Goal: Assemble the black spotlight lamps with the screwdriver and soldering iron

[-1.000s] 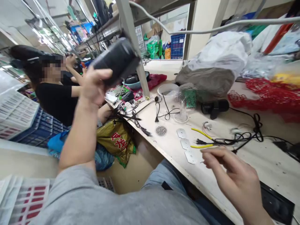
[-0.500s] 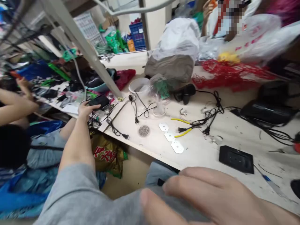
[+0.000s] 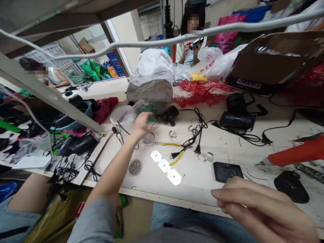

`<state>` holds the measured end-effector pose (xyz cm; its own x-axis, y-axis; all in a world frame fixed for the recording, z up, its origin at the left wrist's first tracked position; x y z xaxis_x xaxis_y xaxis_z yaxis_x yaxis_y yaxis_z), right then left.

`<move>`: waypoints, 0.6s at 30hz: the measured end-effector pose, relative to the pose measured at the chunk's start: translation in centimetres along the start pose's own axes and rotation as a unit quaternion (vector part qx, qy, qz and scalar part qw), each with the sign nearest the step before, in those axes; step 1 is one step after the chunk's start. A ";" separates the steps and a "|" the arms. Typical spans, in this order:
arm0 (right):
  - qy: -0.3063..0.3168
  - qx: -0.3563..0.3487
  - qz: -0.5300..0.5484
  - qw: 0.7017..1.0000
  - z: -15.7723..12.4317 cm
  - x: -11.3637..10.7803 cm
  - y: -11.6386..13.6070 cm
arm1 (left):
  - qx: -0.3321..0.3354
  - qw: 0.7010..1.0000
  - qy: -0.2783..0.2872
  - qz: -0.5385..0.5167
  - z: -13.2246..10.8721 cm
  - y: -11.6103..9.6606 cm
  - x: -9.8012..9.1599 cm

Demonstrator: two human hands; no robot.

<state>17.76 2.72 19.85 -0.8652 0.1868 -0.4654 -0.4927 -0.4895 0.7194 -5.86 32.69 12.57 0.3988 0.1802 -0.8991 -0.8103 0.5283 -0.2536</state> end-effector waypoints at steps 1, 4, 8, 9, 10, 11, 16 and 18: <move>0.000 0.014 0.008 1.000 0.1 0.0 -0.4 | 0.015 1.000 0.017 -0.003 1.8 -1.8 2.0; -0.007 0.041 0.010 0.999 -0.8 0.0 -1.8 | -0.004 0.998 0.057 0.004 5.4 -4.8 6.1; -0.048 0.070 -0.044 0.995 -2.9 -0.7 -4.3 | -0.032 0.998 0.050 -0.004 6.3 -6.0 6.9; -0.058 0.076 -0.063 0.993 -3.4 -0.9 -5.1 | -0.029 0.999 0.040 -0.011 6.1 -6.2 6.3; -0.067 0.080 -0.084 0.991 -3.7 -1.2 -5.9 | -0.020 0.999 0.020 -0.025 5.8 -6.4 5.3; -0.076 0.083 -0.105 0.988 -3.9 -1.4 -6.5 | -0.002 0.999 -0.008 -0.047 5.4 -6.7 4.0; -0.166 0.051 -0.219 0.960 -2.5 -3.5 -7.4 | 0.198 0.942 -0.136 -0.236 1.0 -9.9 -5.1; -0.215 0.008 -0.271 0.938 -1.0 -4.5 -6.2 | 0.255 0.915 -0.103 -0.297 -1.1 -11.6 -7.5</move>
<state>24.81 3.99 16.99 -0.4428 0.7331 -0.5163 -0.8697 -0.2111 0.4462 0.13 24.32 21.88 0.8185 -0.1398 -0.5573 -0.1401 0.8921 -0.4296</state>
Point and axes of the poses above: each hand's wrist, its own z-axis towards the middle knuckle, its own x-axis out of the palm, y = z × x, the point moved 5 cm from there along z, towards the middle knuckle, and after that the axes turned 2 degrees about -z, right-handed, at the moved point
